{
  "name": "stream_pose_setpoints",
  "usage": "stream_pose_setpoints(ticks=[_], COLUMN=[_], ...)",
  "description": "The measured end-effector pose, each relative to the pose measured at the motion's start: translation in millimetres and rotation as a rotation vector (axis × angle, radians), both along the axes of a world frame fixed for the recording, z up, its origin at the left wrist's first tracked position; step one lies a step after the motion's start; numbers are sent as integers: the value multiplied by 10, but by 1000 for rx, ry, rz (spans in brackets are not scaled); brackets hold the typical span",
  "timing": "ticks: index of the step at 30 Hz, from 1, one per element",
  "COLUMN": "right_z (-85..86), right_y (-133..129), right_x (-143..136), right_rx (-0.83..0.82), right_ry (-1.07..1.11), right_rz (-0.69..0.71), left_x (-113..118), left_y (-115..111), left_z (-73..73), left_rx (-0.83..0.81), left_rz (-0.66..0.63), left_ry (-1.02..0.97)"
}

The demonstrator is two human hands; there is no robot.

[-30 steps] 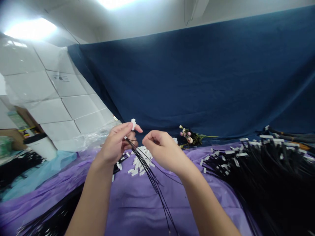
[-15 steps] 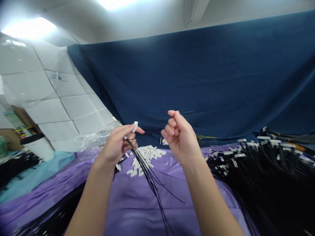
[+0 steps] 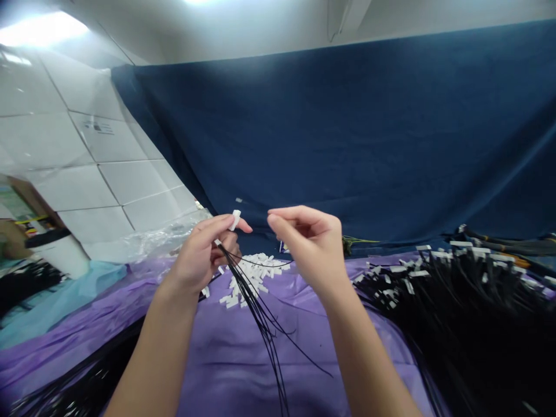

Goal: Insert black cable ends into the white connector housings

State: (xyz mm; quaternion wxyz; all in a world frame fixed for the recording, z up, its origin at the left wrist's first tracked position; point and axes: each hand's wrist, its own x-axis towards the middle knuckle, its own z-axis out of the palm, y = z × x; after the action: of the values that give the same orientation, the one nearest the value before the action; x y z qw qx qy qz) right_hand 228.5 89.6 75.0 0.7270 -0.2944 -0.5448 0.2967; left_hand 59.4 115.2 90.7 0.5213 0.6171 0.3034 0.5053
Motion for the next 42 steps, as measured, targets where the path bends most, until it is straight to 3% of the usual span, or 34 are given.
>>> stream_pose_setpoints(ticks=[7,22,28,32,35,42], right_z=[-12,-21,-37,-10,-4,-43], right_y=[-81,-115,-95,-111,-118,-117], right_x=[-175,-179,-138,-93,-80,-83], right_rx=[116,180,328,515,632,648], right_ry=[-74,-129,-275,-455,-561,-633], right_rz=[-262,-281,-442,-612,-655,-695], left_x=[-21,-9,-2,-10,-19,-35], left_y=[-35,-64,-75,-76,-77,-92], left_z=[-8,-12,0,-2,-7,0], left_rx=[29,23,12,0,-14,-24], left_rz=[-67,-84,-71,-79,-109,-220], left_ry=[-44,-62,-68,-74,-85,-95])
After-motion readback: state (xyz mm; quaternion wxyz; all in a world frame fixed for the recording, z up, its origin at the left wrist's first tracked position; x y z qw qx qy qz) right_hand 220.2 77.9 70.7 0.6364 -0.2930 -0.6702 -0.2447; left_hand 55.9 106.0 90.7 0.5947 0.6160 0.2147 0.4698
